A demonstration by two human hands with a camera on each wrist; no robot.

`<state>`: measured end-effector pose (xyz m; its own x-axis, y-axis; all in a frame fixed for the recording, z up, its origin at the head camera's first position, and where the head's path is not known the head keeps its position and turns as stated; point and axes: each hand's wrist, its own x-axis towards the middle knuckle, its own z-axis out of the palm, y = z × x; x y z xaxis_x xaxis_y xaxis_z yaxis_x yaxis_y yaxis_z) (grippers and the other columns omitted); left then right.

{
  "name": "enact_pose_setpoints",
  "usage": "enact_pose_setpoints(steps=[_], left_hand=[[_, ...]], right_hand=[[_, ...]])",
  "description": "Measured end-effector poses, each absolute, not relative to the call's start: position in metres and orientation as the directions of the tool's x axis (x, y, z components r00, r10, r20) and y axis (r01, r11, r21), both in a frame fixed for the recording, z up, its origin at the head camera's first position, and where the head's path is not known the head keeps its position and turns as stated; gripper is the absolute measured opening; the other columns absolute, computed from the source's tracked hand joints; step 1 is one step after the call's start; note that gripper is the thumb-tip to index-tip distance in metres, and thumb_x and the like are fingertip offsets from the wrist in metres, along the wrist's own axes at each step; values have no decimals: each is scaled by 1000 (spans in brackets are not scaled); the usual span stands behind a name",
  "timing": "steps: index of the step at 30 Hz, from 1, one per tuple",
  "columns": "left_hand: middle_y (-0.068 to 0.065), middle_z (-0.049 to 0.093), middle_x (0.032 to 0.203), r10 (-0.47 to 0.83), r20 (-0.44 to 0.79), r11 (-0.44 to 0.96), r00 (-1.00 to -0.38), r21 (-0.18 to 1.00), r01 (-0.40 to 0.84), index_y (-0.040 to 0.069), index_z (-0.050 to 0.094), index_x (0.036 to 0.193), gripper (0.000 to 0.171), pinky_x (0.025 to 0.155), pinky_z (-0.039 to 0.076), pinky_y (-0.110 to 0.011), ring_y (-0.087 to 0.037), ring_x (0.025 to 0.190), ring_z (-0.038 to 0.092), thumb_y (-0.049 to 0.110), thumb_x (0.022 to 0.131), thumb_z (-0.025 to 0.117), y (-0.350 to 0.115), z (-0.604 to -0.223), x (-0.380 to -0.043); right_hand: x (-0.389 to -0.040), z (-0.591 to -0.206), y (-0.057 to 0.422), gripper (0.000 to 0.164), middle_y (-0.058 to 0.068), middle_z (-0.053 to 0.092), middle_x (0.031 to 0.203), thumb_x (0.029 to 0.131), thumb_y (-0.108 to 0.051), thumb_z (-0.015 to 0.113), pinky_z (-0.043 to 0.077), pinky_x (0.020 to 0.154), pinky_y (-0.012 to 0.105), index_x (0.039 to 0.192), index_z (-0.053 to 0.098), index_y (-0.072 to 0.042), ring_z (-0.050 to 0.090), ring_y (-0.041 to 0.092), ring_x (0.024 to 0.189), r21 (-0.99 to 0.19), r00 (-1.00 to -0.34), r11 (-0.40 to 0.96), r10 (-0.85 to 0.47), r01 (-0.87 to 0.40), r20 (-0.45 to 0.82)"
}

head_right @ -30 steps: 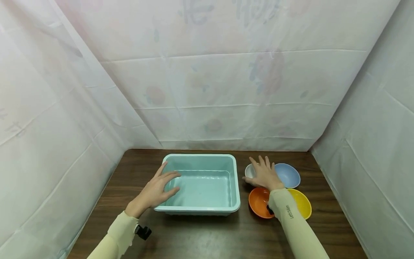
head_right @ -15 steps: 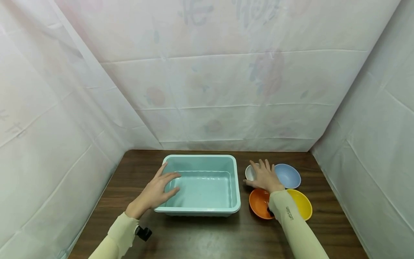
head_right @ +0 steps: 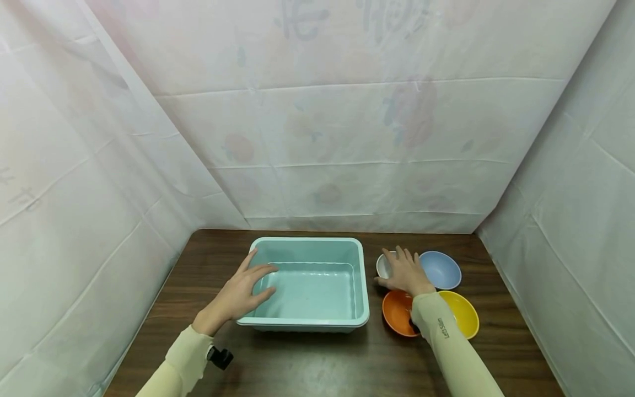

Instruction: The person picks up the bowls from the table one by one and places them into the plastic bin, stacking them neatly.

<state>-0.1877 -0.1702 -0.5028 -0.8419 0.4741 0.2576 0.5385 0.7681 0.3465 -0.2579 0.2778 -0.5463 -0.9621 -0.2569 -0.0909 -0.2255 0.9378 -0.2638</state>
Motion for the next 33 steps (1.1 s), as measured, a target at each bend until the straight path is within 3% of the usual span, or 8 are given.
enact_pose_setpoints(steps=[11,33], left_hand=[[-7,68,135,479,269,759,-836,352,548,10,67,134,45,116,40,-60,-45,155,25,33,95,74,-169,-501,-187],[-6,68,136,469,258,768,-845,355,534,13,67,135,45,114,42,-60,-44,155,24,33,95,74,-169,-501,-187]], right_hand=[[-261,-541,275,87,33,39,155,87,-55,74,39,105,75,156,45,-12,42,59,136,-238,-956,937,-281,-256,-78],[-261,-534,273,84,32,40,155,88,-55,73,34,107,78,156,45,-13,42,60,135,-271,-963,938,-252,-218,-97]])
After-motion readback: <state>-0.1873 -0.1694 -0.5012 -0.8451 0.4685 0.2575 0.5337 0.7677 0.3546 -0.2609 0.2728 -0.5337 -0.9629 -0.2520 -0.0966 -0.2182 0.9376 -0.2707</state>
